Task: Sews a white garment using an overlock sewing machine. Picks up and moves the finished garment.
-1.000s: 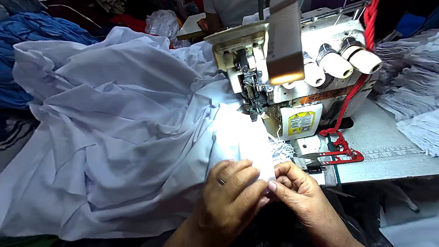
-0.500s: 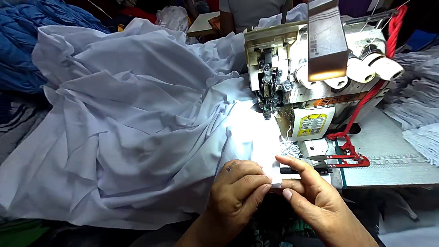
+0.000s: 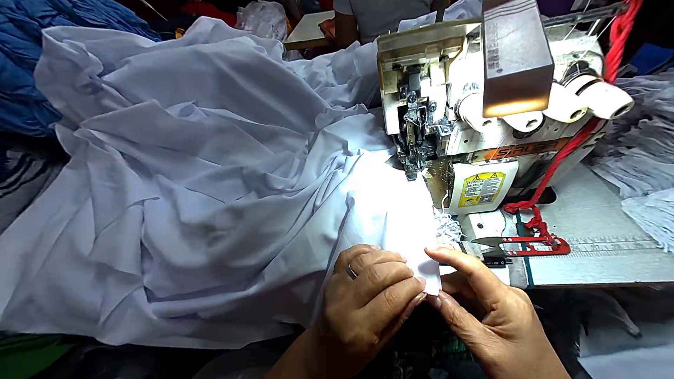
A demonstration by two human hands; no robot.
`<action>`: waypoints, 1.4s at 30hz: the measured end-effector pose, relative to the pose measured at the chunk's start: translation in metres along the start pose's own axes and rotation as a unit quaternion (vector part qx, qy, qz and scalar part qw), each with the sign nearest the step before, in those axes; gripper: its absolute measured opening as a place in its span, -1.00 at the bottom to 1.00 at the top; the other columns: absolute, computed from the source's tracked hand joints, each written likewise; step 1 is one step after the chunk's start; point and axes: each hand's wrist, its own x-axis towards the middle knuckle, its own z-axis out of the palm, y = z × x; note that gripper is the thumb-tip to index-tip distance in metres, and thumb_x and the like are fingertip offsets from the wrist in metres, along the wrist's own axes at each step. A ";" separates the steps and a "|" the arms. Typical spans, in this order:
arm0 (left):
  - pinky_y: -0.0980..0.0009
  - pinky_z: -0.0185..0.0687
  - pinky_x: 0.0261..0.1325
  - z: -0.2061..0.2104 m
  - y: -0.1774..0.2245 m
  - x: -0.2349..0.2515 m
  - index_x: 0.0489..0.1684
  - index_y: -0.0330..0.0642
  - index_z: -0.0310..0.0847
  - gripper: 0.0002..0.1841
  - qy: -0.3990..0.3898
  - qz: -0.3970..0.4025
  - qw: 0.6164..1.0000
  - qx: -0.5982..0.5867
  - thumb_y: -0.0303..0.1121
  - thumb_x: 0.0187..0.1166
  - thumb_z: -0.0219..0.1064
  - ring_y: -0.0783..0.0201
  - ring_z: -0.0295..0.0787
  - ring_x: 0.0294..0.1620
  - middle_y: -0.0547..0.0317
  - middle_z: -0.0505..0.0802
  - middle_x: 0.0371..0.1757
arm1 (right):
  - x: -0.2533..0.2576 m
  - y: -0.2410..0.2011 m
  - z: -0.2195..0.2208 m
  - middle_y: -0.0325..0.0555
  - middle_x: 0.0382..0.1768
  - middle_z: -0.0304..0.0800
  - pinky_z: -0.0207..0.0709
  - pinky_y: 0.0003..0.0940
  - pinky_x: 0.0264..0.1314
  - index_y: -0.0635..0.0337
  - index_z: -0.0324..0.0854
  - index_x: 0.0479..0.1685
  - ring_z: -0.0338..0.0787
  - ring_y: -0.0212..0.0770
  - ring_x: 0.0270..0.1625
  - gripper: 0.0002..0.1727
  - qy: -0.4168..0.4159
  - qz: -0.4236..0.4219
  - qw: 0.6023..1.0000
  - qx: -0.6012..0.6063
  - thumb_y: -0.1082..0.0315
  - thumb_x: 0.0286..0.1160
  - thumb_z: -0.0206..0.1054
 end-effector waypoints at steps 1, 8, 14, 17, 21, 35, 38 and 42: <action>0.42 0.46 0.47 0.000 0.000 0.000 -0.18 -0.02 0.72 -0.81 0.001 0.005 1.000 0.001 -0.20 0.77 0.25 0.42 0.71 0.23 0.33 0.82 -0.06 | 0.000 0.001 -0.001 -0.17 -0.16 0.94 0.70 -0.70 0.05 0.41 0.64 0.28 0.85 -0.59 -0.12 -0.65 -0.003 -0.006 1.000 -0.004 0.45 0.56 0.33; 0.39 0.44 0.52 0.001 -0.005 -0.005 -0.06 0.00 0.67 -0.75 -0.011 0.025 1.000 -0.008 -0.10 0.82 0.15 0.38 0.68 0.33 0.31 0.81 0.05 | 0.004 0.001 -0.004 -0.20 -0.16 0.93 0.75 -0.66 0.03 0.38 0.76 0.00 0.86 -0.58 -0.12 -0.82 -0.030 0.041 0.993 0.109 0.51 0.54 0.34; 0.23 0.20 0.75 -0.007 -0.019 -0.018 0.22 0.04 0.46 -0.84 -0.047 0.055 0.994 0.079 -0.27 0.81 0.14 0.27 0.41 0.68 0.26 0.66 0.46 | 0.009 -0.010 -0.018 -0.36 -0.18 0.91 0.72 -0.66 0.01 0.29 0.75 -0.07 0.83 -0.63 -0.13 -0.85 -0.045 0.077 0.977 0.196 0.59 0.50 0.33; 0.28 0.24 0.72 -0.017 -0.021 -0.014 0.12 0.00 0.55 -0.85 -0.043 0.068 0.994 0.073 -0.34 0.82 0.07 0.31 0.56 0.54 0.26 0.78 0.29 | 0.012 -0.012 -0.025 -0.39 -0.16 0.91 0.72 -0.65 0.02 0.26 0.74 -0.06 0.82 -0.63 -0.11 -0.83 -0.064 0.094 0.972 0.206 0.62 0.48 0.33; 0.26 0.29 0.69 -0.024 -0.028 -0.003 0.07 -0.03 0.64 -0.80 -0.043 0.061 0.994 0.081 -0.37 0.83 0.05 0.34 0.70 0.41 0.25 0.86 0.16 | 0.023 -0.008 -0.023 -0.44 -0.22 0.89 0.71 -0.67 -0.03 0.25 0.75 -0.10 0.81 -0.66 -0.16 -0.85 -0.062 0.098 0.978 0.175 0.59 0.48 0.33; -0.09 0.48 0.53 -0.013 -0.083 0.074 -0.07 -0.10 0.93 -0.66 -0.121 -0.023 0.984 0.130 -0.62 0.46 0.22 0.17 0.92 0.13 0.12 0.97 0.02 | 0.079 0.015 -0.009 -0.59 -0.58 0.70 0.46 -0.71 -0.60 -0.14 0.79 0.11 0.62 -0.69 -0.60 -0.70 0.036 0.053 0.975 -0.211 0.11 0.65 0.17; -0.24 0.45 0.49 -0.008 -0.091 0.084 0.01 -0.15 0.90 -0.63 -0.140 -0.040 0.978 0.149 -0.68 0.46 0.19 0.04 0.91 0.16 0.03 0.95 0.07 | 0.079 0.017 -0.009 -0.60 -0.60 0.68 0.43 -0.74 -0.60 -0.13 0.79 0.13 0.59 -0.70 -0.61 -0.68 0.037 0.032 0.973 -0.225 0.09 0.65 0.17; -0.34 0.35 0.52 -0.009 -0.101 0.088 0.12 -0.20 0.85 -0.68 -0.173 -0.084 0.975 0.108 -0.43 0.55 0.22 -0.01 0.83 0.32 -0.03 0.89 0.23 | 0.069 0.033 -0.008 -0.52 -0.45 0.77 0.58 -0.76 -0.44 -0.01 0.78 0.12 0.68 -0.70 -0.48 -0.68 0.049 -0.022 0.985 -0.164 0.16 0.71 0.14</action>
